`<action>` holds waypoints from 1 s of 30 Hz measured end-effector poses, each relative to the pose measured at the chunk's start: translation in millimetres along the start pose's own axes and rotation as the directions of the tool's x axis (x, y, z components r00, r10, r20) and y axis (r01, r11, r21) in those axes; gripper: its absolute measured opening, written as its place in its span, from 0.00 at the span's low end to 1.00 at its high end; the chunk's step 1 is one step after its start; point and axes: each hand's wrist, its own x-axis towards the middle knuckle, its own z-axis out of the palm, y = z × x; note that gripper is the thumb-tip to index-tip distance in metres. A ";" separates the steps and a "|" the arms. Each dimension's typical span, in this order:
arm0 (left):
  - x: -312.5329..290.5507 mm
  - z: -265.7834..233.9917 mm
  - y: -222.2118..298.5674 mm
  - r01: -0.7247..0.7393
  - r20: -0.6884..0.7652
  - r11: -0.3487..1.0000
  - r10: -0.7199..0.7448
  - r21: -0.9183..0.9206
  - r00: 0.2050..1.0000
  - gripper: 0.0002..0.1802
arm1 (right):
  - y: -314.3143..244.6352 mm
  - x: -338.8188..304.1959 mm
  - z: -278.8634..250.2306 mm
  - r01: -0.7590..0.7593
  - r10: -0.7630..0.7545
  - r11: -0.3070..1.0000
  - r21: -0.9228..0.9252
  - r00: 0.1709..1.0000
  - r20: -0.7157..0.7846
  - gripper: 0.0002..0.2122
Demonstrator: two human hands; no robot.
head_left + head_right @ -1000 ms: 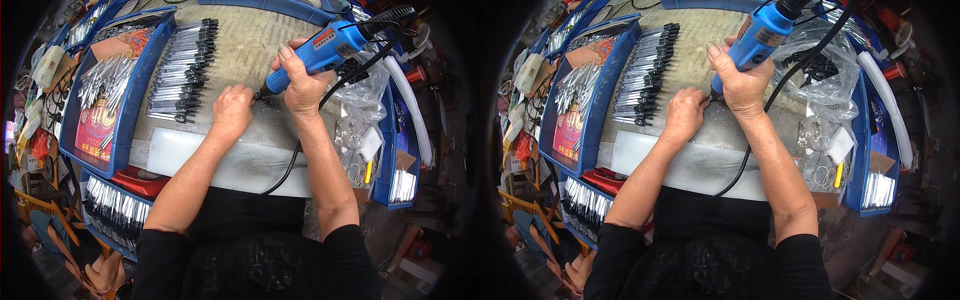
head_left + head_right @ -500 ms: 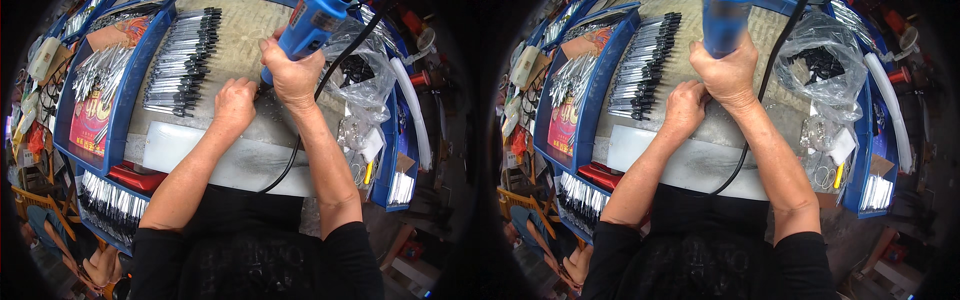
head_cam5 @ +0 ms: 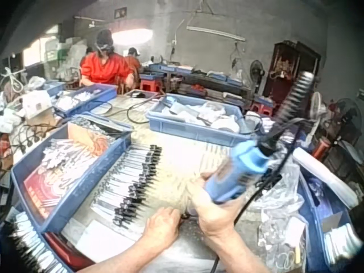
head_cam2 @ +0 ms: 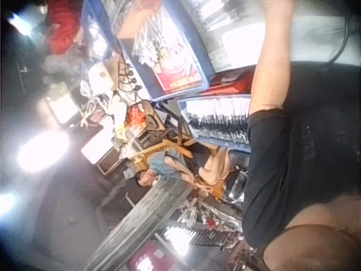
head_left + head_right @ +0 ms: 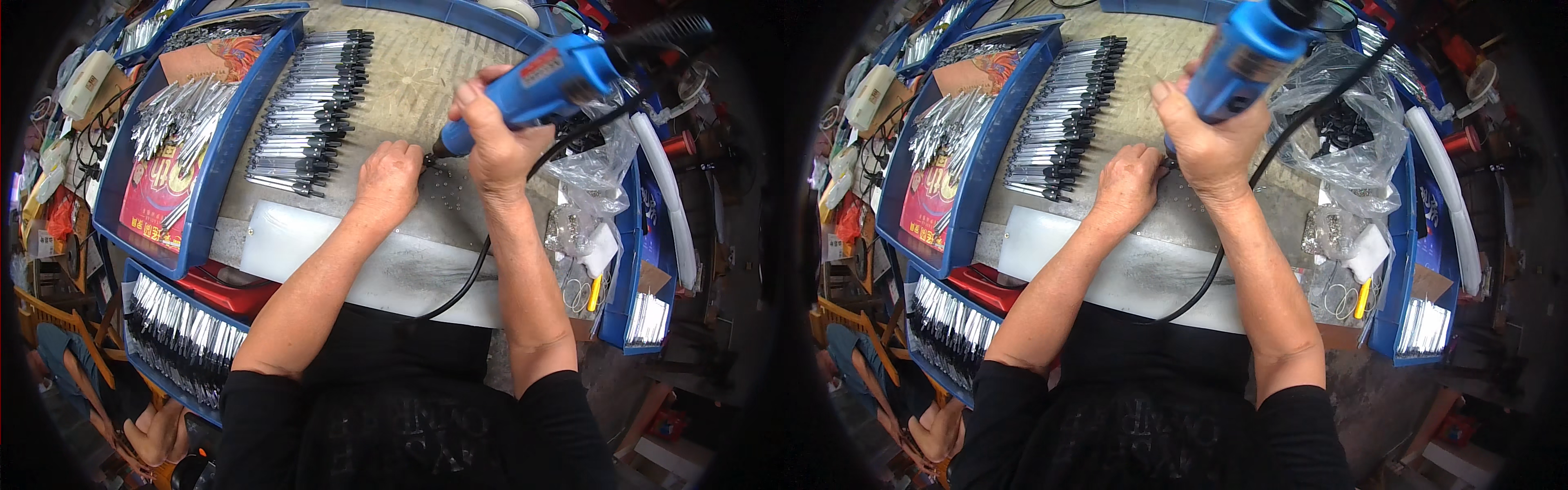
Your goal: The person assembles small metal components at a workbench using an electric screwdriver.
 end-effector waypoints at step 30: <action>-30.0 -15.5 14.2 -0.206 0.097 0.977 0.200 0.060 0.975 0.06 | -2.0 -6.4 -45.0 0.037 0.000 0.990 0.133 0.963 -0.268 0.11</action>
